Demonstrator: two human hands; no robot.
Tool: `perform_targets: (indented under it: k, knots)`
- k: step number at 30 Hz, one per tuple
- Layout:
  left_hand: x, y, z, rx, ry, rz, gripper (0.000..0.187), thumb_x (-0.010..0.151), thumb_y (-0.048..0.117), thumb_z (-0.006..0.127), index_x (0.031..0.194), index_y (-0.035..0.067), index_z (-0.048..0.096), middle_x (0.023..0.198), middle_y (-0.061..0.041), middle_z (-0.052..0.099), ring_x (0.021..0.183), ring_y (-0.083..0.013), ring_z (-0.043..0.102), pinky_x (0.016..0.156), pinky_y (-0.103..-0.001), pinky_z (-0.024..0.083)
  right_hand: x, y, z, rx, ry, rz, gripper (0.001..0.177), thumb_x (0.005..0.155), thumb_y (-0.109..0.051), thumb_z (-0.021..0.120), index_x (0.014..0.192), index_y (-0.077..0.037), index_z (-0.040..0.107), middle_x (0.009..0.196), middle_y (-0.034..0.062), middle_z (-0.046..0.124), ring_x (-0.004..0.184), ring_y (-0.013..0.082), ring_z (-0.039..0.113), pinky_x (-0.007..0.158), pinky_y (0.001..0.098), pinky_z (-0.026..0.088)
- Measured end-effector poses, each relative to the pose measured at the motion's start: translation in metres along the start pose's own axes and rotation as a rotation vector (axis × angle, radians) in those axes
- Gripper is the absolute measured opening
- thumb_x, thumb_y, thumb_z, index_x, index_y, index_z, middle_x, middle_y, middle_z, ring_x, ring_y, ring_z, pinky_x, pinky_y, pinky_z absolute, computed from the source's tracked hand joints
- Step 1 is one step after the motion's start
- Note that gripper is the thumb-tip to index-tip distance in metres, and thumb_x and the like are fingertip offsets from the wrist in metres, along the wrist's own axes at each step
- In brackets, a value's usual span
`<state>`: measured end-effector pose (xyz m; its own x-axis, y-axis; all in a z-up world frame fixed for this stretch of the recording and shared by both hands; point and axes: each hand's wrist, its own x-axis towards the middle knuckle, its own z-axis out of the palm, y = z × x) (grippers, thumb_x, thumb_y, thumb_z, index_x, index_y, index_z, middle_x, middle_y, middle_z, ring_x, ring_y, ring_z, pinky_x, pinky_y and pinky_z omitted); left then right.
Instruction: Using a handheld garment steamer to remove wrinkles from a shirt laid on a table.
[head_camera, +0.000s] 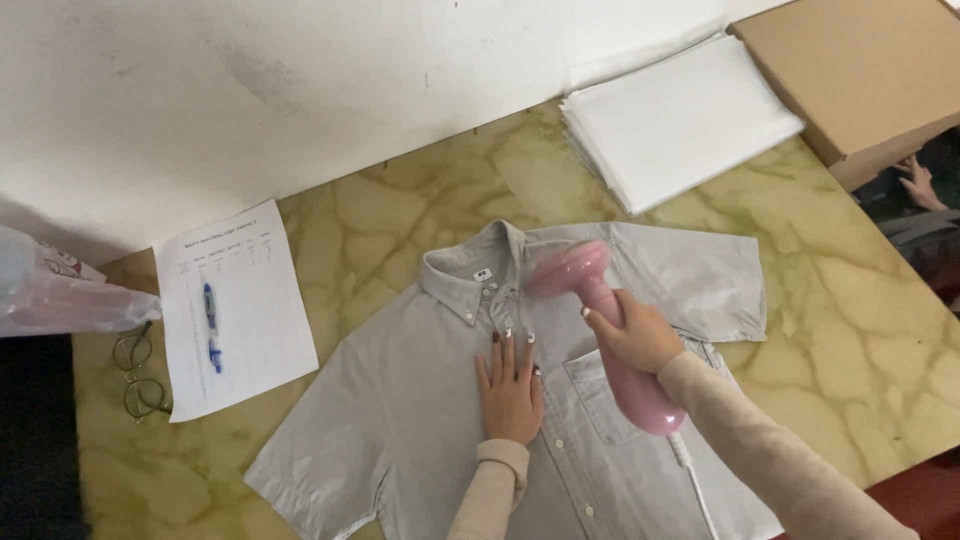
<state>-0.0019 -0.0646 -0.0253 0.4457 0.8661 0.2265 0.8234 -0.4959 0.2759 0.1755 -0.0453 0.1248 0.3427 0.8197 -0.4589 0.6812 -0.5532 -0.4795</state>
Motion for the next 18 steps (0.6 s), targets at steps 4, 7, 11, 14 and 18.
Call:
perform_targets:
  k: [4,7,11,14,18]
  knots:
    - [0.0,0.001,-0.001,0.016,0.034,-0.005,0.052,0.084,0.027,0.041,0.135,0.019,0.032,0.14,-0.013,0.028,0.13,-0.0293,0.022,0.103,-0.052,0.012,0.026,-0.013,-0.003,-0.02,0.008,-0.04,0.049,0.075,-0.049,0.042,0.099,-0.007,0.052,0.092,0.0172,0.063,0.087,0.0353,0.057,0.076,0.0416,0.041]
    - [-0.001,0.001,0.0,-0.012,0.029,-0.009,0.049,0.087,0.028,0.038,0.134,0.018,0.033,0.14,-0.013,0.028,0.129,-0.0305,0.024,0.103,-0.052,0.011,0.031,-0.028,-0.008,0.002,0.019,-0.029,0.043,0.076,-0.045,0.042,0.094,-0.007,0.05,0.096,0.0172,0.06,0.09,0.0344,0.056,0.076,0.0418,0.04]
    - [-0.002,0.001,-0.001,-0.001,0.057,-0.003,0.049,0.084,0.026,0.042,0.132,0.018,0.037,0.137,-0.013,0.033,0.128,-0.0298,0.026,0.102,-0.052,0.015,0.039,-0.021,0.004,0.08,0.089,-0.078,0.049,0.076,-0.046,0.043,0.106,-0.008,0.051,0.098,0.0166,0.06,0.09,0.0344,0.056,0.078,0.0427,0.041]
    - [0.0,0.001,0.002,-0.019,0.101,-0.005,0.049,0.082,0.024,0.044,0.131,0.018,0.039,0.136,-0.012,0.036,0.127,-0.0293,0.028,0.102,-0.052,0.017,0.035,-0.012,0.003,0.12,0.14,-0.132,0.045,0.076,-0.044,0.046,0.102,-0.008,0.053,0.093,0.0141,0.062,0.085,0.0306,0.057,0.074,0.0405,0.041]
    - [0.001,0.0,0.001,0.006,0.08,0.001,0.05,0.081,0.025,0.045,0.13,0.018,0.04,0.135,-0.012,0.037,0.126,-0.0309,0.03,0.102,-0.054,0.017,0.014,0.007,-0.006,0.085,0.133,-0.104,0.042,0.074,-0.045,0.047,0.096,-0.011,0.057,0.091,0.0116,0.063,0.084,0.0277,0.057,0.075,0.0384,0.04]
